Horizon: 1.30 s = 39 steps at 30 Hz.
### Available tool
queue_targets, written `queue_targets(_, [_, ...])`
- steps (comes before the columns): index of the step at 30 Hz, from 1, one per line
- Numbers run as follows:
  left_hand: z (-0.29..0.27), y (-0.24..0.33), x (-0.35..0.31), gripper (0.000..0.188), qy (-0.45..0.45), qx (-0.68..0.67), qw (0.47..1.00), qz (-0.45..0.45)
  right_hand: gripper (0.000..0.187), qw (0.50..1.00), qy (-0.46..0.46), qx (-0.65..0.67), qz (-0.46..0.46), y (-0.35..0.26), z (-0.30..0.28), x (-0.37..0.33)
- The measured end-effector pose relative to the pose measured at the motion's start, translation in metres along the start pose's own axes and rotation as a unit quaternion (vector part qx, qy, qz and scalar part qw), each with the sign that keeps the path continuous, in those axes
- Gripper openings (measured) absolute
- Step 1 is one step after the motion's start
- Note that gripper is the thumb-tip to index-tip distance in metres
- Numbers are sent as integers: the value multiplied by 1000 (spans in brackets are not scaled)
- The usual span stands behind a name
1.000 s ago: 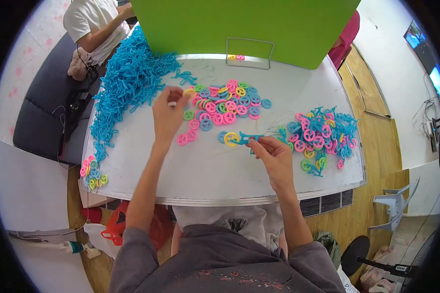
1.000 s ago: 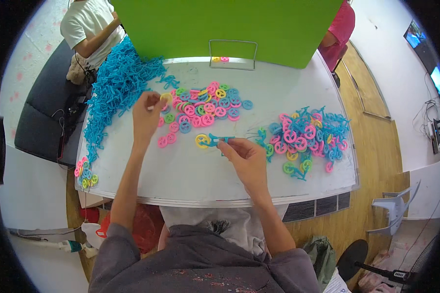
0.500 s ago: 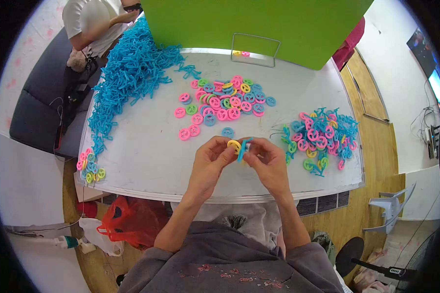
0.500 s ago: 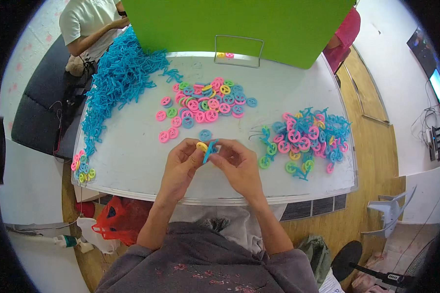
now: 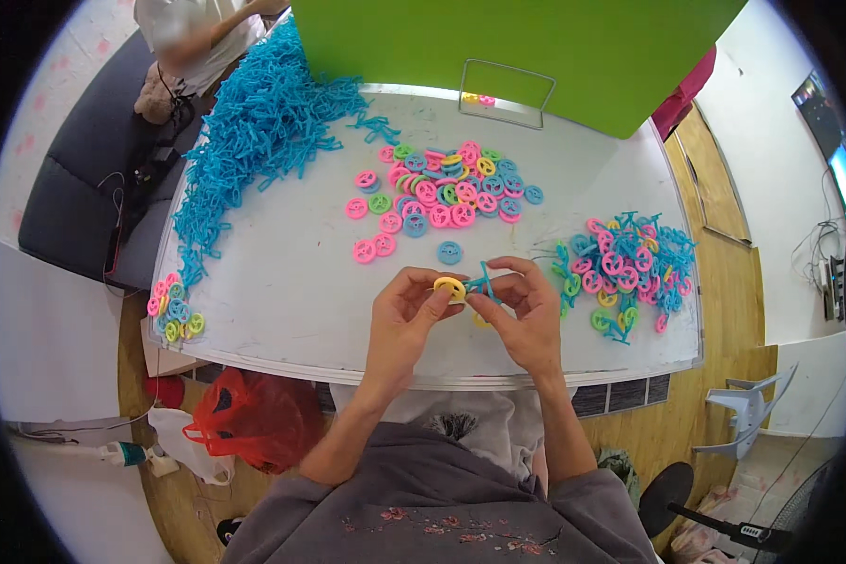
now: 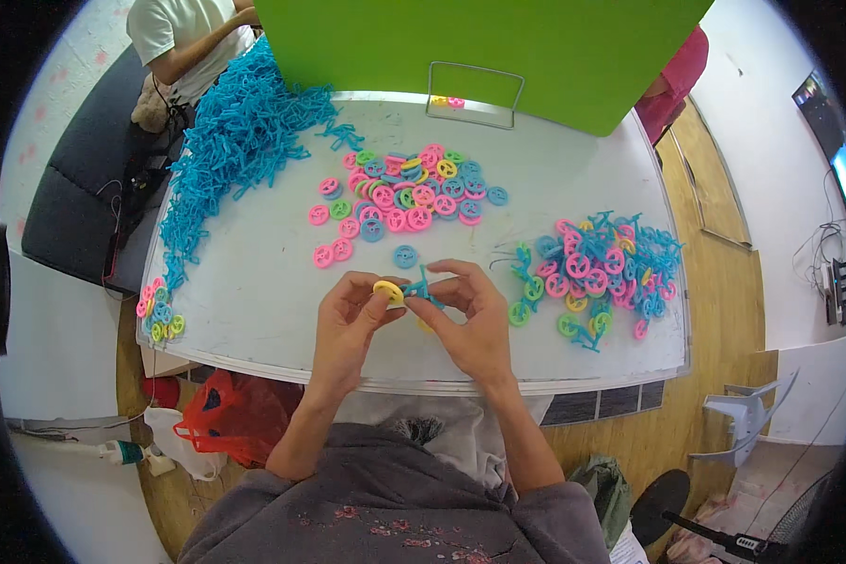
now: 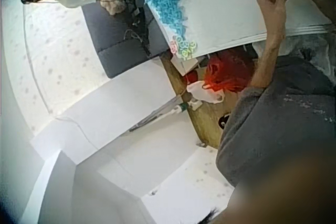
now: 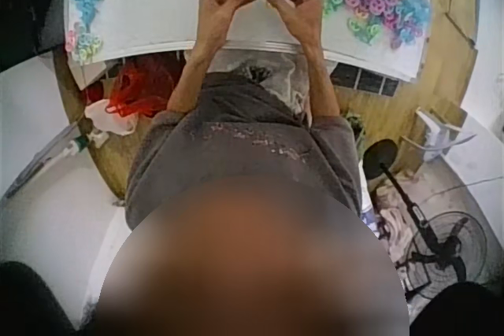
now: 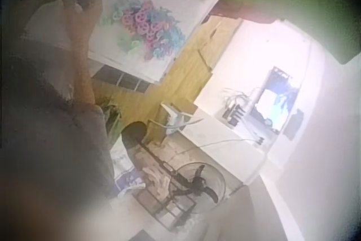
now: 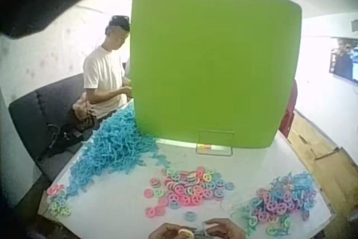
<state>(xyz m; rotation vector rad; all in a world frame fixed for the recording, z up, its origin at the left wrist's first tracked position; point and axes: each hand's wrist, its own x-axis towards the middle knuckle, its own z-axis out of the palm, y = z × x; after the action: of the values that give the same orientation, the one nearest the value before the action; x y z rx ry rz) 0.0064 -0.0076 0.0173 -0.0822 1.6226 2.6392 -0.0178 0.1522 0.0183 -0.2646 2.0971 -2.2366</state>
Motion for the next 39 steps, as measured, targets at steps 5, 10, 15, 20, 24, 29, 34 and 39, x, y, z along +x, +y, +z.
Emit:
queue_targets(5, [-2, -15, -1, 18, 19, -24, 999, 11, 27, 998, -19, 44, 36, 6, 1, 0])
queue_targets(10, [2, -12, -4, 17, 14, 36, 998, 42, 20, 999, -5, 15, 46, 4, 0, -2])
queue_targets(15, [-4, -7, -2, 18, 44, 20, 999, 22, 18, 998, 22, 18, 48, 8, -2, -1])
queue_targets(20, [-3, -5, -1, 16, 19, 28, 999, 20, 15, 999, 9, 18, 27, 9, -1, -2])
queue_targets(24, [-9, -10, 2, 12, 11, 41, 999, 16, 10, 998, -6, -60, 14, 5, 2, -2])
queue_targets(29, [-11, -13, 6, 5, 25, 20, 999, 4, 10, 998, -18, -64, 21, 8, 5, 0])
queue_targets(34, [-7, -16, 7, 8, 17, 105, 991, 80, 14, 991, 8, 43, 124, 10, 8, 2])
queue_targets(39, [-5, -19, 8, 14, 68, 82, 990, 89, 20, 996, 2, 37, 82, 13, 12, -1])
